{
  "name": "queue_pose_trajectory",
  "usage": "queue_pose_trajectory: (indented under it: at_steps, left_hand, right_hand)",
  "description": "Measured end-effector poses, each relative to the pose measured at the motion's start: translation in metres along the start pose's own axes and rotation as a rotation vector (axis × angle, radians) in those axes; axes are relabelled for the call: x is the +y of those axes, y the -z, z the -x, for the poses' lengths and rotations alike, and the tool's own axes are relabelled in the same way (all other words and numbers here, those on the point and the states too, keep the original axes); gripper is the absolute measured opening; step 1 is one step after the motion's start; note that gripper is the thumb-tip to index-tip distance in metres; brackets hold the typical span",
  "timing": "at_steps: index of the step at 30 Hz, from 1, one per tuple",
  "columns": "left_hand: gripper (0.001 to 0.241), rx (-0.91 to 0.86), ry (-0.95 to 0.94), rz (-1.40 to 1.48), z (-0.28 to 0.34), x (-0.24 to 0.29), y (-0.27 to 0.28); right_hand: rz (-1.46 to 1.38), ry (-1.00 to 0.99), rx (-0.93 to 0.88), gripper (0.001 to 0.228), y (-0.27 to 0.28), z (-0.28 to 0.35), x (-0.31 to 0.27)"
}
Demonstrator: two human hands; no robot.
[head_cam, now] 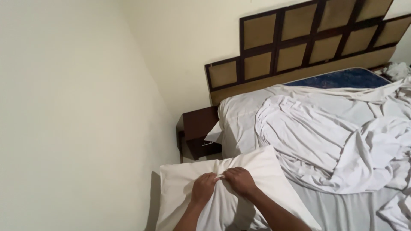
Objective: The person spreads a white pillowcase flat on the bed and smooths it with both hands. They place a pillow at the open end and work the pillow into the case, gathering the fabric over the pillow and adjusting the corners as the clip ends.
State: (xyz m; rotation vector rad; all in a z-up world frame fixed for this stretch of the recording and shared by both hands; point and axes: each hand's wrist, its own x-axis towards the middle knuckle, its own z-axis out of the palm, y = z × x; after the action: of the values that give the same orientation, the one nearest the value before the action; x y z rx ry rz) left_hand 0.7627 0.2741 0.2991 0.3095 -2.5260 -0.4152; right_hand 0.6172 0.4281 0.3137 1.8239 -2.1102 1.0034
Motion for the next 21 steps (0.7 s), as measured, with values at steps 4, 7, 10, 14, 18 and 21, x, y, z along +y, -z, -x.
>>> queue_pose_trajectory:
  at_steps: [4, 7, 10, 14, 18, 21]
  left_hand:
    - [0.020, 0.086, -0.076, 0.016, 0.034, -0.012, -0.010]
    - [0.020, 0.071, -0.029, 0.039, 0.047, 0.012, 0.010]
    - [0.021, 0.039, -0.015, 0.029, 0.063, 0.016, 0.004]
    - [0.020, 0.052, -0.027, 0.020, 0.073, 0.037, 0.026]
    - [0.021, 0.051, -0.016, 0.059, 0.090, 0.048, 0.032]
    - [0.021, 0.102, -0.067, 0.091, 0.091, 0.053, 0.030]
  right_hand:
    - [-0.015, -0.020, 0.021, 0.015, 0.013, 0.003, -0.030]
    - [-0.007, -0.028, 0.012, 0.015, 0.013, 0.028, -0.053]
    - [0.001, -0.035, 0.048, 0.015, 0.014, 0.038, -0.057]
    - [-0.002, -0.023, 0.035, 0.013, 0.014, 0.055, -0.071]
    - [0.018, -0.048, -0.001, 0.011, 0.022, 0.068, -0.087]
    - [0.037, -0.050, 0.008, 0.011, 0.029, 0.074, -0.088]
